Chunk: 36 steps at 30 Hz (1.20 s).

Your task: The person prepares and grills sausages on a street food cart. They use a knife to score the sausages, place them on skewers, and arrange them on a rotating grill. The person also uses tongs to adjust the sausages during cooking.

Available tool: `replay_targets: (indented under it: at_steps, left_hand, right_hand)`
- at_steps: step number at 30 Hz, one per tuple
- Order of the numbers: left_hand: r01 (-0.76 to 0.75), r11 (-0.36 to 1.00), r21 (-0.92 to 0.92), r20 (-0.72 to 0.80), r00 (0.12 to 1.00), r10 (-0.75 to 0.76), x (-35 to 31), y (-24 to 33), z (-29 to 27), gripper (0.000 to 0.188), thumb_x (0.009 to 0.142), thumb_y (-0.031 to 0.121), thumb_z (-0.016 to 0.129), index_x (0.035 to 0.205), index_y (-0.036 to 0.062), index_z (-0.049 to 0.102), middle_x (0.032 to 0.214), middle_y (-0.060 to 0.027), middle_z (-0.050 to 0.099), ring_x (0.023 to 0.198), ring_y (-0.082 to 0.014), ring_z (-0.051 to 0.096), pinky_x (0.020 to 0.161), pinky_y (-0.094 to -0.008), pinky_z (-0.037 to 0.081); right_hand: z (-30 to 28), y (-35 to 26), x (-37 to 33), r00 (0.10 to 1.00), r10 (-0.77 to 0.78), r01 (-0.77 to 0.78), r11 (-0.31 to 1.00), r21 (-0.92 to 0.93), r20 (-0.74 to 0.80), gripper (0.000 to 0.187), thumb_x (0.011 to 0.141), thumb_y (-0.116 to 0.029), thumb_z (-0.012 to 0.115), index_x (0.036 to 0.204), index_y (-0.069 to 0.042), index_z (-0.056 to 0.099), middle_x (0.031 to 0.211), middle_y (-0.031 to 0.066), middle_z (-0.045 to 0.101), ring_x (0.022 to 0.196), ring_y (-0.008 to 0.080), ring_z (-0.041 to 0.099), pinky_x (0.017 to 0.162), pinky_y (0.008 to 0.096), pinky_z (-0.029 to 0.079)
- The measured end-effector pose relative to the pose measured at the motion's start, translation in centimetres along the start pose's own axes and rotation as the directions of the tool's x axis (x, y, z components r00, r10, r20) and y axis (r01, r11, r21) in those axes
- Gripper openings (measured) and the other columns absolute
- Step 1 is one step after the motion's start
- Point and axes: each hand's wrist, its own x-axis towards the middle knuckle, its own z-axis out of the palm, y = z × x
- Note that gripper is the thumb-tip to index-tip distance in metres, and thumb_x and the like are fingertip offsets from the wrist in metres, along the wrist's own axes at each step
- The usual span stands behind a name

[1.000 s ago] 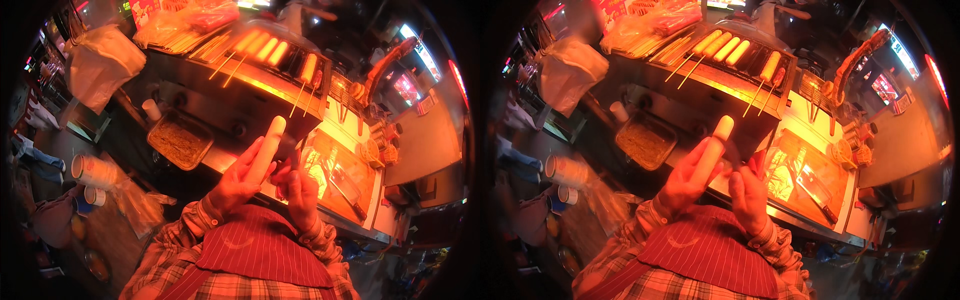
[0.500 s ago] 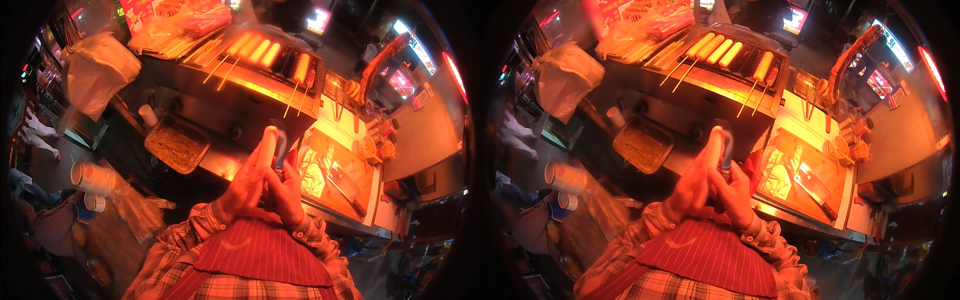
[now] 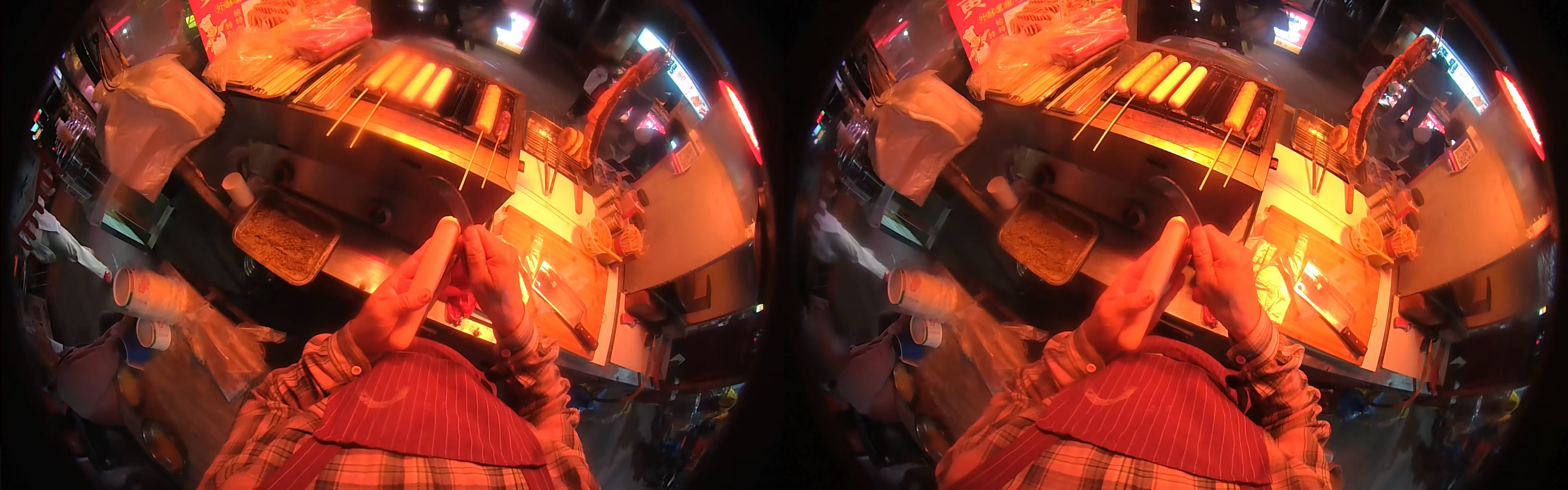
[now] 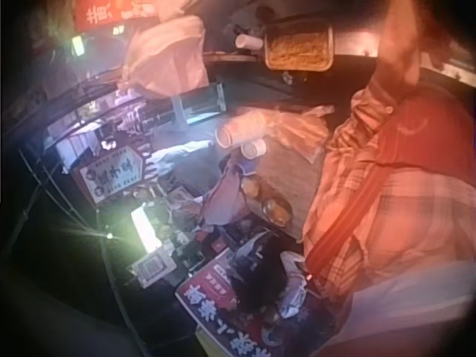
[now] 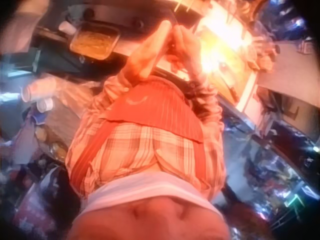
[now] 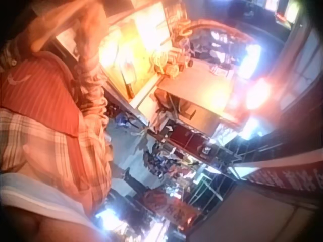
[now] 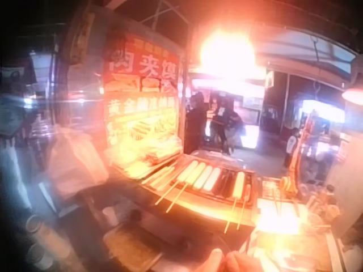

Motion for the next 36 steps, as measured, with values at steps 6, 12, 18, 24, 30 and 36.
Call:
replay_targets:
  at_steps: [6, 12, 18, 24, 30, 36]
  left_hand:
    - [0.002, 1.0, -0.014, -0.015, 1.0, -0.002, -0.4, 0.3, -0.8, 0.077, 0.09, 0.012, 0.062, 0.153, 0.0028, 0.018, 0.149, -0.0117, 0.037, 0.136, -0.0256, 0.038, 0.112, -0.0427, 0.033]
    - [0.048, 0.999, 0.02, 0.025, 0.998, -0.049, -0.1, 1.0, -0.7, 0.079, 0.087, 0.012, 0.062, 0.152, 0.0006, 0.019, 0.152, -0.013, 0.034, 0.14, -0.0235, 0.033, 0.116, -0.0381, 0.025]
    - [0.048, 0.999, 0.01, -0.011, 0.999, -0.048, 0.2, 0.6, -1.5, 0.08, 0.088, 0.011, 0.064, 0.153, 0.0019, 0.018, 0.152, -0.0127, 0.033, 0.139, -0.0235, 0.034, 0.116, -0.0381, 0.025]
    - [0.057, 0.998, -0.038, -0.057, 0.997, -0.059, 0.2, 0.0, -2.5, 0.079, 0.088, 0.009, 0.064, 0.152, 0.0011, 0.019, 0.151, -0.0119, 0.034, 0.138, -0.0235, 0.035, 0.116, -0.0381, 0.026]
    - [0.076, 0.996, -0.048, -0.028, 0.997, -0.078, 0.7, 0.0, -2.6, 0.079, 0.087, 0.009, 0.064, 0.152, 0.001, 0.02, 0.15, -0.0117, 0.035, 0.138, -0.0223, 0.036, 0.116, -0.0377, 0.027]
    - [0.038, 0.999, -0.026, -0.057, 0.998, -0.039, 1.3, -0.4, -2.9, 0.079, 0.087, 0.005, 0.064, 0.152, 0.0018, 0.02, 0.147, -0.0124, 0.037, 0.136, -0.0223, 0.038, 0.116, -0.0393, 0.03]
  right_hand:
    - [-0.6, 1.7, -0.4, 0.983, -0.101, 0.116, 0.989, -0.095, 0.151, 0.032, 0.102, -0.021, 0.044, 0.081, 0.0, 0.056, 0.062, 0.0124, 0.055, 0.048, 0.0215, 0.057, 0.047, 0.0339, 0.043]
    - [-1.9, 0.9, 0.0, 0.97, -0.09, 0.124, 0.983, -0.139, 0.227, 0.031, 0.102, -0.022, 0.047, 0.082, 0.0, 0.056, 0.061, 0.0101, 0.056, 0.049, 0.019, 0.058, 0.048, 0.0315, 0.044]
    - [-2.0, -0.3, 0.2, 0.988, -0.039, 0.052, 0.995, -0.081, 0.151, 0.032, 0.102, -0.023, 0.048, 0.081, 0.0, 0.056, 0.062, 0.0094, 0.057, 0.048, 0.0171, 0.06, 0.047, 0.0295, 0.045]
    - [-1.4, 1.8, -0.8, 0.976, -0.079, 0.121, 0.972, -0.202, 0.201, 0.032, 0.101, -0.021, 0.049, 0.078, -0.001, 0.057, 0.064, 0.0126, 0.058, 0.055, 0.0265, 0.059, 0.052, 0.0364, 0.045]
    - [-1.8, 1.1, -0.7, 0.983, -0.001, 0.032, 0.986, -0.165, 0.182, 0.029, 0.1, -0.018, 0.049, 0.077, 0.0, 0.056, 0.065, 0.0159, 0.057, 0.059, 0.0336, 0.057, 0.055, 0.039, 0.044]
    - [-1.6, 2.0, -0.6, 0.977, -0.067, 0.099, 0.983, -0.153, 0.202, 0.027, 0.1, -0.016, 0.048, 0.079, 0.0, 0.056, 0.068, 0.0164, 0.058, 0.063, 0.0354, 0.058, 0.058, 0.0389, 0.046]
